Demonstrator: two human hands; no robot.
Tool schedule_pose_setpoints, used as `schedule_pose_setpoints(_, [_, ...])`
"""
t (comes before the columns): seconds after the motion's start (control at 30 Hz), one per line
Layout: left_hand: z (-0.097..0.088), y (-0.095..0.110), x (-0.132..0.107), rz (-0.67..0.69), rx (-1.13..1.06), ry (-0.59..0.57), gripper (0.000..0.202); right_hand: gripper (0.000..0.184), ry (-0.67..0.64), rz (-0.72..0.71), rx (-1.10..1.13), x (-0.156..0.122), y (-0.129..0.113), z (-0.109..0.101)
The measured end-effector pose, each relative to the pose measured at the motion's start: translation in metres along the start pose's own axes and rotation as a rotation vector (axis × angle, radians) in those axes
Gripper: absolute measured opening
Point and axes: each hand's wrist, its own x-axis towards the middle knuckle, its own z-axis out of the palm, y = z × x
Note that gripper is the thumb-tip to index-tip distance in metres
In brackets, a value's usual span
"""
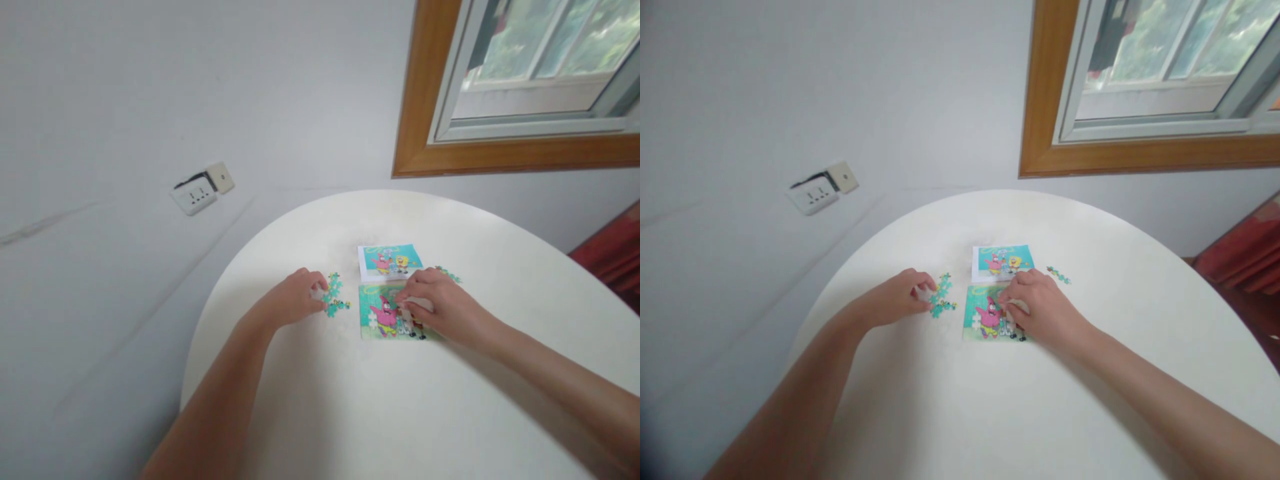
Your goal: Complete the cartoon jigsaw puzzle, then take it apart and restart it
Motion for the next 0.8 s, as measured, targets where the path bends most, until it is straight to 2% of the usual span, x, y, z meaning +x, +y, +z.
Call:
schedule_pose_setpoints(0.13, [-0.001, 0.000, -0.002, 0.004, -0.018, -0.040, 0.035, 0.024, -0.099, -0.083, -0.018, 0.027, -0.024, 0.012])
schedule_pose_setpoints(0.33, [0.003, 0.005, -0.002, 0.091, -0.047, -0.086, 0.033, 0.021, -0.147, -0.042, -0.121, 0.056, -0.050, 0.040])
schedule_pose_setpoints(0.57, [0.009, 0.006, 0.000, 0.166, -0.048, -0.087, 0.026, 0.020, -0.189, 0.037, -0.124, 0.064, -0.057, 0.039])
schedule_pose_setpoints(0.8, [0.009, 0.005, 0.001, 0.202, -0.054, -0.101, 0.019, 0.019, -0.179, 0.017, -0.083, 0.065, -0.054, 0.039])
